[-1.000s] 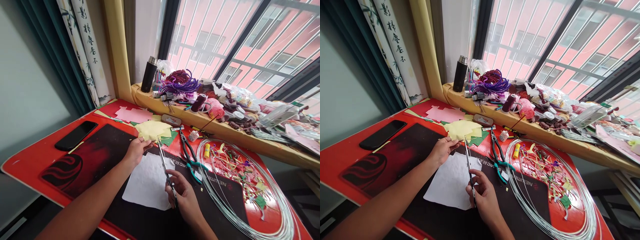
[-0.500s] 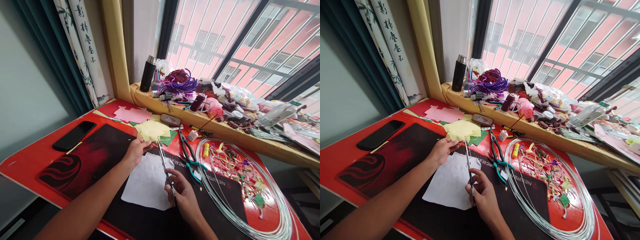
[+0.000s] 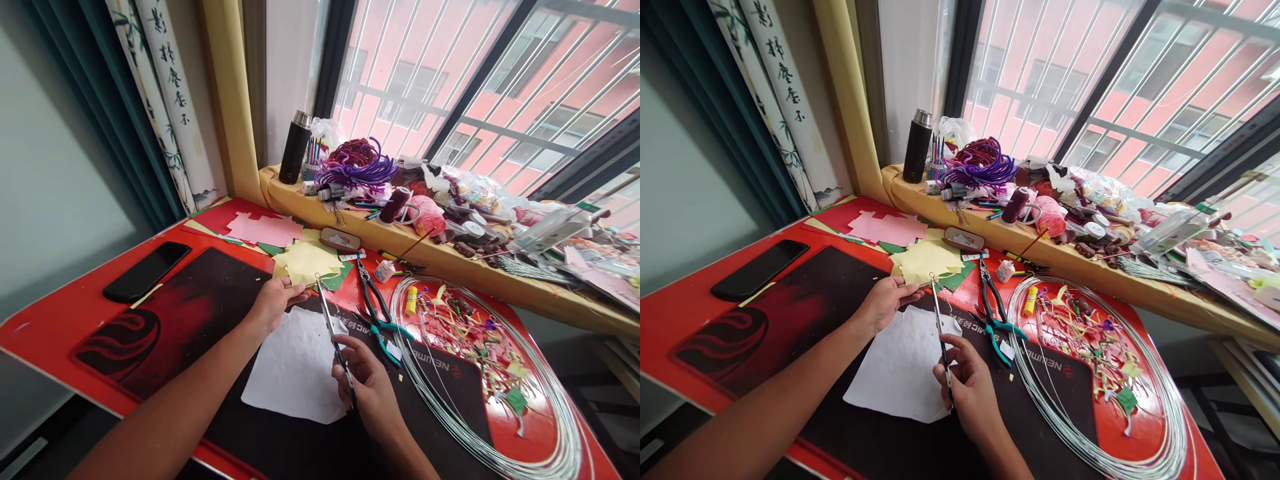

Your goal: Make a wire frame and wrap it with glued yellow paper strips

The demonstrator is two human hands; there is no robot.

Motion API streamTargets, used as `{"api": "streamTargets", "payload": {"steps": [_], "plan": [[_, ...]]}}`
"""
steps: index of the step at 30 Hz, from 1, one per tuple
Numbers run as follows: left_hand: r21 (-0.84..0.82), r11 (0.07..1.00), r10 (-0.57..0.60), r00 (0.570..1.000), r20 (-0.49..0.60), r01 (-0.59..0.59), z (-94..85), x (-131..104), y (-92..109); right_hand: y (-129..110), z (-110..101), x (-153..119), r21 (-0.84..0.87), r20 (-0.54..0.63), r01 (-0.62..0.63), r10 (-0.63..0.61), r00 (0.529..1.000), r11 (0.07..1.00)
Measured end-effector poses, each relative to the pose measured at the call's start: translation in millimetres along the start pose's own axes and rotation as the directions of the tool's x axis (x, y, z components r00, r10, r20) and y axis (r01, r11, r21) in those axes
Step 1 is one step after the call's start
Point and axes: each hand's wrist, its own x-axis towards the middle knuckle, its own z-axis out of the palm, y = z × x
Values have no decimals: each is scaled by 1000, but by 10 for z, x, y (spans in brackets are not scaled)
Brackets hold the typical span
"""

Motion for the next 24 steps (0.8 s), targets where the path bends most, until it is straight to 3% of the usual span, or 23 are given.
{"api": "streamTargets", "payload": {"steps": [11, 19, 24], "plan": [[23, 998, 64, 997, -47, -63, 24, -15, 40, 7, 17, -11, 12, 8, -16, 16, 1000, 1000], [27, 997, 71, 990, -120, -68, 69, -64, 128, -21, 25, -54, 8, 95, -22, 21, 995, 1000], [-49, 997, 50, 992, -115, -56, 55, -47, 114, -19, 28, -67, -15, 110, -19, 21, 994, 1000]]}}
